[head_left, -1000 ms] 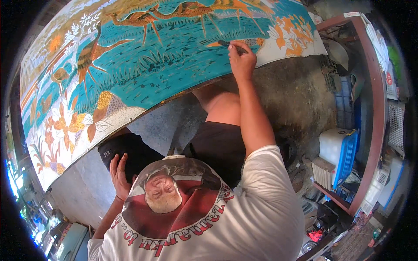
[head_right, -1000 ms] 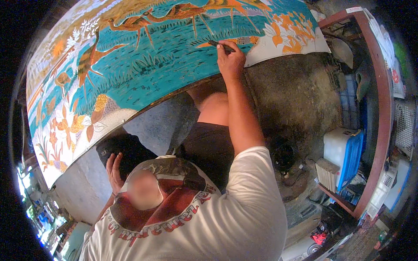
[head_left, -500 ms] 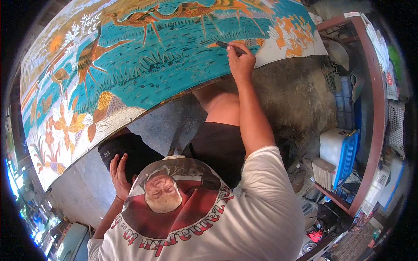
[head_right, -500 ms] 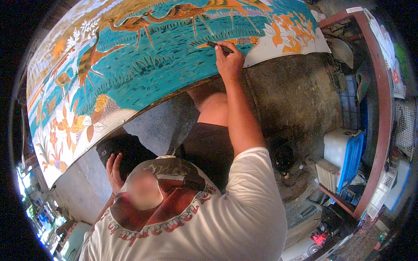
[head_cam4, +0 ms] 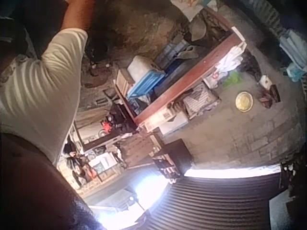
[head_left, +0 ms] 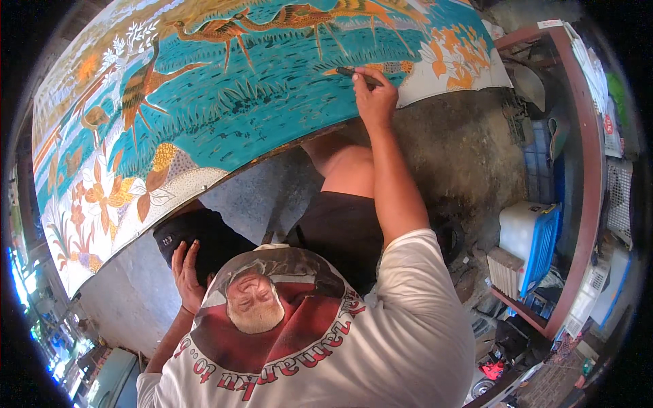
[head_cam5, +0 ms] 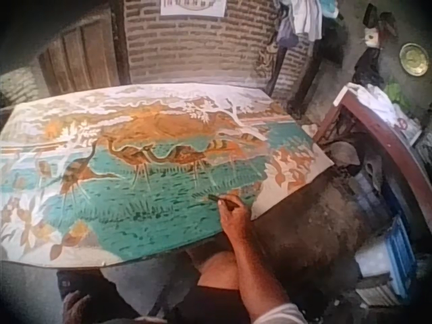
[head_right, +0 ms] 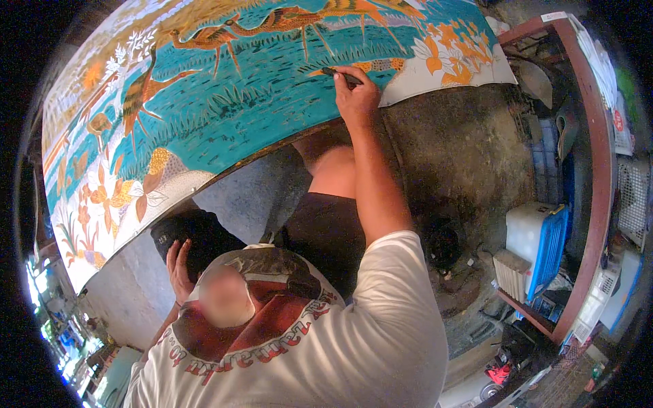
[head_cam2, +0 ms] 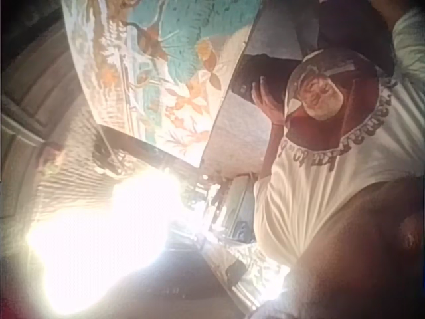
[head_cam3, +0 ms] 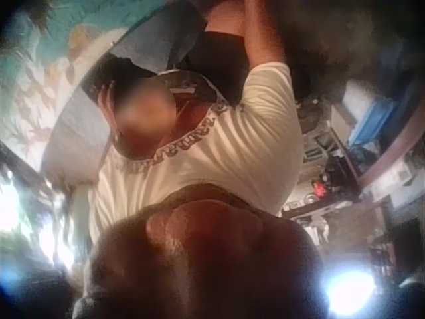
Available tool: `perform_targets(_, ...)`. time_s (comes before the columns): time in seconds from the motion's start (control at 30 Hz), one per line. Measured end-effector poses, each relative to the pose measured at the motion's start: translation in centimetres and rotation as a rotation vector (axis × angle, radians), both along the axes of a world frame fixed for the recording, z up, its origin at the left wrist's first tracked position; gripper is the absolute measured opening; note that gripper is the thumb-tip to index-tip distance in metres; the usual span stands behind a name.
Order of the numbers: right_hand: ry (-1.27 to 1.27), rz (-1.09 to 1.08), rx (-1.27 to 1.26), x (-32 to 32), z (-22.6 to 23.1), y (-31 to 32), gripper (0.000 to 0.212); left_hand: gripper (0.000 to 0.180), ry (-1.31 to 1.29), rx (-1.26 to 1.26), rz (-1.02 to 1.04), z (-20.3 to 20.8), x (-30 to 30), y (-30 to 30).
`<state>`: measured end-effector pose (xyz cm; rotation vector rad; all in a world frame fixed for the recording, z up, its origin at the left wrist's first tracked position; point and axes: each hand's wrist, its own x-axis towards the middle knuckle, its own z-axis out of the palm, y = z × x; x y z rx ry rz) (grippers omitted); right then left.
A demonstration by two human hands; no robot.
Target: Apply paint or dye to a large canvas featuring a nature scene with birds and flowers.
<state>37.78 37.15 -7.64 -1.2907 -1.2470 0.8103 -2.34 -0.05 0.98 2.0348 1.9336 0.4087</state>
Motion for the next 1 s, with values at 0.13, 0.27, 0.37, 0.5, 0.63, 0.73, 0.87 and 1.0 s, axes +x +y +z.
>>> perform_targets(0.13, 0.042, -0.028, 0.038, -0.2, -0.2, -0.1, 0.008, 0.076, -0.012, -0.027, 0.025, 0.6, 0.3, 0.0)
perform_targets(0.27, 0.006, -0.029, -0.003, -0.1, -0.3, -0.2, 0.008, 0.076, -0.023, -0.017, 0.017, 0.7, 0.5, 0.2)
perform_targets(0.37, -0.010, -0.020, 0.058, -0.3, -0.3, 0.2, 0.009, 0.075, -0.029, -0.009, -0.008, 0.9, 0.6, 0.3)
perform_targets(0.5, -0.013, 0.003, -0.061, -0.4, 0.2, -0.1, 0.010, 0.075, -0.036, -0.010, 0.023, 0.7, 0.4, 0.1)
perform_targets(0.63, -0.058, -0.001, 0.024, -0.5, -0.2, 0.0, 0.011, 0.076, -0.015, -0.024, 0.013, 0.6, 0.4, 0.2)
perform_targets(0.73, -0.031, 0.005, 0.003, -0.9, 0.3, -0.3, 0.010, 0.077, -0.011, -0.030, 0.025, 1.0, 0.7, 0.3)
perform_targets(0.87, 0.026, -0.031, 0.052, -0.7, -0.3, -0.2, 0.009, 0.076, 0.005, -0.024, 0.008, 0.4, 0.3, 0.2)
perform_targets(1.0, -0.066, 0.016, 0.071, -0.8, -0.7, -0.2, 0.009, 0.075, -0.006, -0.007, -0.022, 0.4, 0.3, 0.2)
